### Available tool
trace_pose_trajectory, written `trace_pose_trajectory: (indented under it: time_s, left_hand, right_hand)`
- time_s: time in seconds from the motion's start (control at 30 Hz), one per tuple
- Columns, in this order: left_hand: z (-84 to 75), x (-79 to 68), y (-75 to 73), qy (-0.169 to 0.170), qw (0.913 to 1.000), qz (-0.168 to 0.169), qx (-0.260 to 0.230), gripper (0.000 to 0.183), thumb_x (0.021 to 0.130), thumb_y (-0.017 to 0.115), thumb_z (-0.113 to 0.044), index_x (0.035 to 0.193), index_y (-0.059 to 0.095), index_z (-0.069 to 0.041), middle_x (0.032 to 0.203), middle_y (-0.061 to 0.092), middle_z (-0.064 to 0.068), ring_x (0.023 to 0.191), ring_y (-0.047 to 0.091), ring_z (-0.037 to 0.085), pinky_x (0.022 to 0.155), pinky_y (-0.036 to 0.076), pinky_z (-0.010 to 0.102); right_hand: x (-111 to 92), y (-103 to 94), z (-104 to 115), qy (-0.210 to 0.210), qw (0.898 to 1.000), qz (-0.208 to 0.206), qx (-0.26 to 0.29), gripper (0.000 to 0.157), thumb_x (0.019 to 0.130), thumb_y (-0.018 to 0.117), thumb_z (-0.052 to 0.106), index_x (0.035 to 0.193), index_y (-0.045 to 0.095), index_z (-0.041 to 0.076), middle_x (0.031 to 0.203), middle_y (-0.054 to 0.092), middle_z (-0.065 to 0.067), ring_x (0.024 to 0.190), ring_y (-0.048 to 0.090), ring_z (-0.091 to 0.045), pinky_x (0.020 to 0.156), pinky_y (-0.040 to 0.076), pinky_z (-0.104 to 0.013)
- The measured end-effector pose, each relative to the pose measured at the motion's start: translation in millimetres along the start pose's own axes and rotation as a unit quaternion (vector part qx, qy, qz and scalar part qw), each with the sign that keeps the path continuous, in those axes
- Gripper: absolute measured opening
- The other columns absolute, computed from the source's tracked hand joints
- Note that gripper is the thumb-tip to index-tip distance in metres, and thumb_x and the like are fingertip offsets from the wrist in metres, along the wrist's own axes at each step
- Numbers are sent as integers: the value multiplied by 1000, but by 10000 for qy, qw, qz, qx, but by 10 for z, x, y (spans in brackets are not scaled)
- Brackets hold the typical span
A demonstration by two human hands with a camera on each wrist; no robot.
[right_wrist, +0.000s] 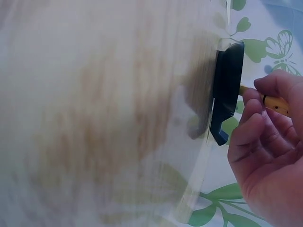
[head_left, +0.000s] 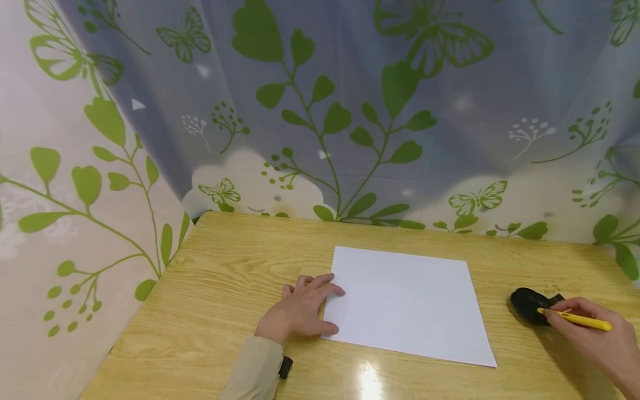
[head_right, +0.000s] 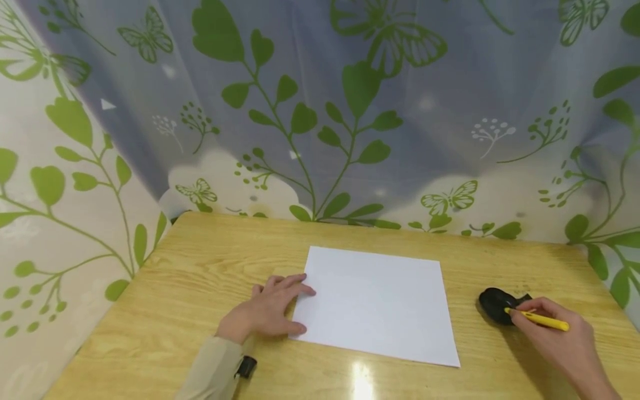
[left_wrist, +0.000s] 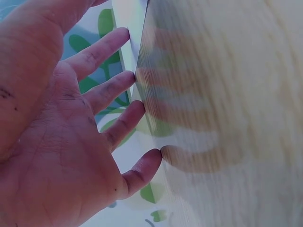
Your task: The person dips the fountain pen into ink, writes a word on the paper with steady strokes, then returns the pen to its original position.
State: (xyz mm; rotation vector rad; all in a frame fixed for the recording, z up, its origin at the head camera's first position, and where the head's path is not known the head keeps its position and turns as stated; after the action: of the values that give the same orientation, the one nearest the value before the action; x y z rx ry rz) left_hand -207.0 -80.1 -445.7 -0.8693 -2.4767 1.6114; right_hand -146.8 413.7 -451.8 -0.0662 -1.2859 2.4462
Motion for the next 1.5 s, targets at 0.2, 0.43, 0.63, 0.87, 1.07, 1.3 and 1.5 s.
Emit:
trace_pose_trajectory:
  time_s: [0.2,0.43,0.63,0.87,1.07,1.3,1.5]
  left_hand:
    - [16,5,-6,28,10000,-25,-15,64,85,81,-43,143,55,-33,168,30,-4,144,33,34,101,32,62]
    - [17,12,-13,27,10000,-23,36,67,85,82,-44,144,53,-33,168,31,-4,145,33,36,101,33,61]
    - [10,10,-18,-12,10000,-12,21,67,84,82,-43,144,54,-32,167,32,-4,145,33,36,101,33,62]
    - [16,17,-19,-22,10000,-6,21,68,84,83,-44,145,54,-32,168,31,-5,145,33,35,102,32,63]
    - [19,27,-15,-10,10000,40,68,70,82,85,-44,144,54,-33,168,30,-5,148,30,34,99,32,59]
    - [17,21,-16,-21,10000,24,-16,68,82,85,-43,142,55,-32,168,30,-5,147,30,35,100,32,60]
    - [10,25,-21,24,10000,-11,0,67,82,85,-43,141,55,-31,168,31,-4,147,30,36,99,33,61]
  right_hand:
    - [-14,-4,26,114,9997,-125,171,24,98,67,26,98,67,1,63,59,21,53,47,-8,48,39,-27]
    - [5,-9,41,466,9963,26,722,31,103,59,37,107,63,6,72,55,35,59,58,-5,49,48,-29]
    - [-23,12,113,42,9897,7,1429,15,104,59,29,108,63,15,79,61,38,65,64,2,51,54,-27]
    - [-82,-1,241,-421,9828,36,1798,12,104,61,21,114,66,18,88,64,38,68,67,3,51,55,-26]
    - [-111,22,326,-367,9793,143,1986,18,99,68,18,116,67,14,92,67,36,71,68,1,54,56,-26]
    - [-130,77,452,-393,9751,263,2166,17,95,74,14,111,69,11,86,72,28,68,70,-4,54,57,-27]
    - [-137,139,571,-634,9719,401,2232,16,94,74,8,109,70,7,83,76,18,68,71,-7,54,57,-26]
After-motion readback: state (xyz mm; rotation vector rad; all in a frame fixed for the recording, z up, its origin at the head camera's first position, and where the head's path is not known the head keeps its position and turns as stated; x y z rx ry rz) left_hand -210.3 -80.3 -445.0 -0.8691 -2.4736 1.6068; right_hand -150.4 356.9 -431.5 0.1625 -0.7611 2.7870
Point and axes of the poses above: each hand's wrist, its own x-axis towards the middle knuckle, its own y-axis out of the palm, z = x × y, the point moved 4 cm from there along x, towards the middle knuckle
